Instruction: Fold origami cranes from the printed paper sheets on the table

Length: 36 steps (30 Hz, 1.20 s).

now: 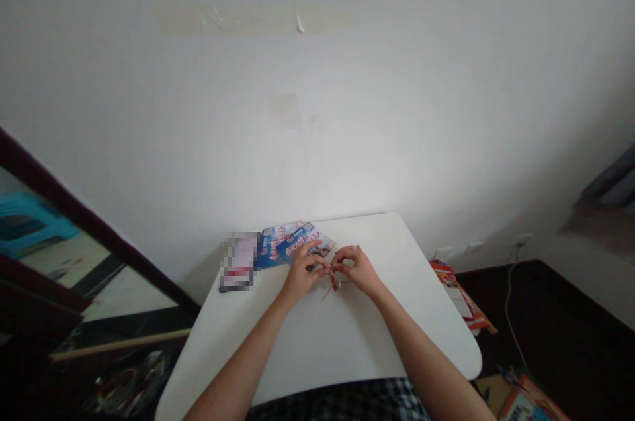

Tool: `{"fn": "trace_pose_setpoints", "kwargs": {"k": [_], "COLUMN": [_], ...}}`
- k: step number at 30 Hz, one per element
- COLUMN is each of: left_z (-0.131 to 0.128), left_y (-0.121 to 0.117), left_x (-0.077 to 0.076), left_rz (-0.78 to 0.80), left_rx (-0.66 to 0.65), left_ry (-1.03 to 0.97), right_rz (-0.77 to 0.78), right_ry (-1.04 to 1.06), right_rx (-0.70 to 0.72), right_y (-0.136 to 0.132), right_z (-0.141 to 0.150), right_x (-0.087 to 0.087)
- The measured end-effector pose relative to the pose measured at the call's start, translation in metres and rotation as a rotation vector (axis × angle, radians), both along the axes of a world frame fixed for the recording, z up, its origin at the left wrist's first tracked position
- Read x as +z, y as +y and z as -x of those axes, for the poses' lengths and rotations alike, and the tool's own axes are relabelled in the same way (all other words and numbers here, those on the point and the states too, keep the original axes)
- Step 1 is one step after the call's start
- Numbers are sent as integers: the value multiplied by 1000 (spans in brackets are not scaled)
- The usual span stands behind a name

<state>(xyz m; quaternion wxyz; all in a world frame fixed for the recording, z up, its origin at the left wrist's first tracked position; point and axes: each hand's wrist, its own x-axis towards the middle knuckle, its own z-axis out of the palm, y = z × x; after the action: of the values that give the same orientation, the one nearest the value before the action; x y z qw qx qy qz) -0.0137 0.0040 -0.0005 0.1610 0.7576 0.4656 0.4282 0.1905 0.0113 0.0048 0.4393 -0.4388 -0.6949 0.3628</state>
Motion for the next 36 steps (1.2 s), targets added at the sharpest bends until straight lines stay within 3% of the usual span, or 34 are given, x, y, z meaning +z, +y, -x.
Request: {"fn": "trace_pose_setpoints", "kwargs": {"k": [10, 18, 28, 36], "left_z": [0, 0, 1, -1], "left_y": [1, -1, -2, -2], "left_x": [3, 3, 2, 2], "left_rz": [80, 98, 150, 125], "left_rx": [-3, 15, -68, -55], "left_ry": [-97, -109, -164, -167], "right_rz": [-94, -114, -116, -150], "right_ry": [25, 4, -16, -33], "right_rx": [103, 127, 145, 144], "right_y": [2, 1, -6, -5], "right_z": [-4, -6, -7, -5], "right_x": [4, 5, 13, 8]}}
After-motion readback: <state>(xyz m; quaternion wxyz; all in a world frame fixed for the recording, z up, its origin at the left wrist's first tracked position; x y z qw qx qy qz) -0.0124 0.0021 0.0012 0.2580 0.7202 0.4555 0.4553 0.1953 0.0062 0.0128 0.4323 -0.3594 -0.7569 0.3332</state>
